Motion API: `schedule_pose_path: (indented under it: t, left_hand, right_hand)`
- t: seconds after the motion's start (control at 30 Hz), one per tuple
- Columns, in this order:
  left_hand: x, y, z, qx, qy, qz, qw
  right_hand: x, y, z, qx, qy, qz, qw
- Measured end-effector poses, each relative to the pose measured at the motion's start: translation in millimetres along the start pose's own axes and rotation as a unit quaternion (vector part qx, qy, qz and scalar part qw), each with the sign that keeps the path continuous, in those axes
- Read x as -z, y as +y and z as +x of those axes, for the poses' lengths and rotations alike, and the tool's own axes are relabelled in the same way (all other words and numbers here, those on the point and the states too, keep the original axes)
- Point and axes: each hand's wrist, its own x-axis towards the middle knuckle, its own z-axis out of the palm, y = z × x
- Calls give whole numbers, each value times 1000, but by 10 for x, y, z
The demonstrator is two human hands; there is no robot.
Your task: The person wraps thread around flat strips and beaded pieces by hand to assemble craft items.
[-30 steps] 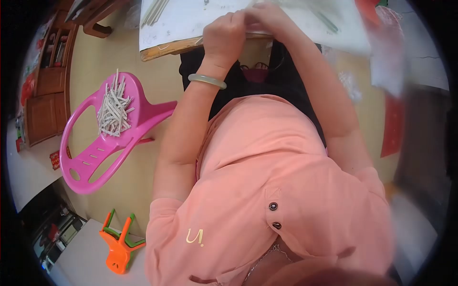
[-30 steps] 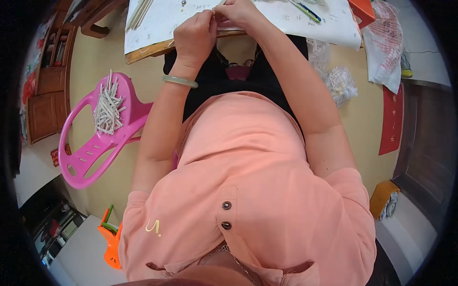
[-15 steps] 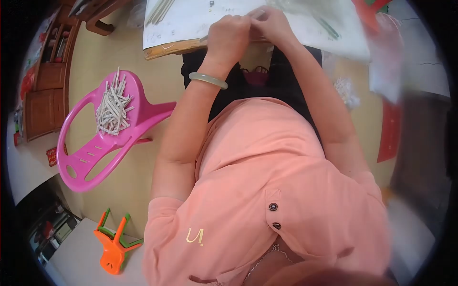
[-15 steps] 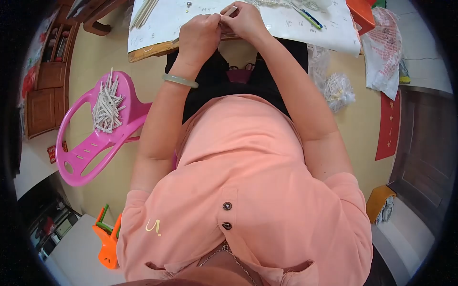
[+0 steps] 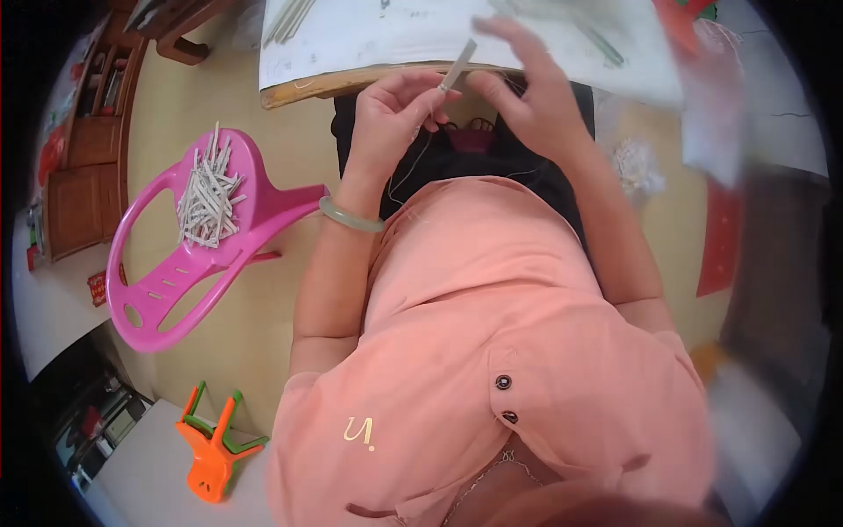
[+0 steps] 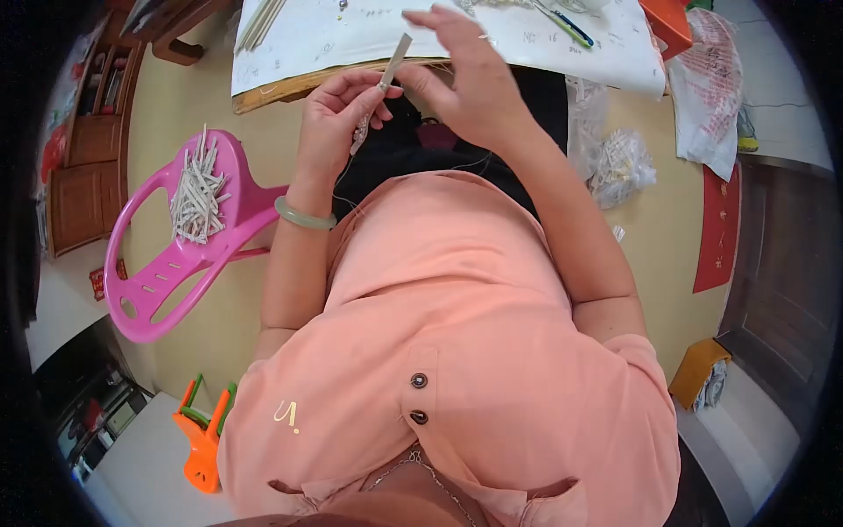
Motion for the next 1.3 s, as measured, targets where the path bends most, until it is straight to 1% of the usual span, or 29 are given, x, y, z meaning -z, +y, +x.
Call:
schedule_pose_path:
  t: [0.07,0.1,0.13,0.17,0.27,0.3,0.4,0.47,0.6,0.67,0.8,0.87,0.9,0.97,1.0,1.03,1.07,1.1,1.13,1.17,1.23,1.27,1.3]
  left_hand:
    - [-19,-27,-10,-4,1,20,1000]
    - [-23,-38,-18,-6,16,34,999]
    - [-16,-48,-32,-10,30,48,998]
    - [-8,-53,-36,-7,32,49,998]
    - [-37,-57,-36,-11,54,53,997]
    - [-48,-56,-35,-16,59,56,997]
    - [-86,-37,-44,-19,65,56,996]
    - [-85,-27,-51,-14,68,55,996]
    - [-64,-30,-53,-11,64,24,998]
    - [-55,-24,-58,-8,63,3,998]
    - [-85,23,-74,-13,37,-30,999]
    - [-109,67,-89,-15,30,-44,998]
    - [-120,99,-98,-8,31,-58,998]
    - [-116,109,-103,0,31,-72,997]
    - [-99,104,-100,-2,12,-87,996]
    - [-88,97,-99,-4,-9,-101,995]
    - [-87,90,-101,-4,-10,-101,995]
    - [-91,84,-104,-10,-32,-91,995]
    - [-97,79,-108,-16,-54,-80,995]
    - [-105,83,-114,-15,-54,-81,995]
    - [-121,101,-126,-22,-81,-42,996]
    - [-124,105,-129,-23,-81,-41,996]
    - [-127,109,-129,-21,-87,-41,995]
  right_hand:
    - [-90,50,-64,-11,-15,27,999]
    - [-80,-4,-94,-123,-66,94,986]
    - [-84,-32,-125,-231,-115,159,953]
    - [-105,-8,-150,-233,-117,161,952]
    - [-112,18,-202,-258,-61,203,943]
    - [-103,1,-205,-257,-61,200,944]
    - [-86,-64,-209,-245,-87,220,940]
    - [-71,-155,-209,-276,-120,214,929]
    - [-109,-218,-247,-275,-138,240,921]
    - [-125,-248,-267,-220,-148,235,935]
    - [-81,-350,-262,-223,-168,238,930]
    - [-52,-352,-256,-236,-165,292,912]
    - [-54,-317,-261,-236,-166,292,912]
    - [-66,-187,-259,-268,-54,418,866]
    - [-36,-148,-227,-283,-54,432,855]
    - [-60,-105,-232,-283,-53,432,855]
    - [-95,-56,-256,-316,-46,430,844]
    - [-106,-41,-265,-349,-37,427,833]
    - [-106,-67,-273,-360,-61,425,828]
    - [-104,-80,-280,-360,-61,424,829]
    - [-108,-95,-291,-383,-73,492,778]
    - [-109,-97,-293,-382,-73,493,778]
    - [-109,-96,-294,-397,-74,533,743]
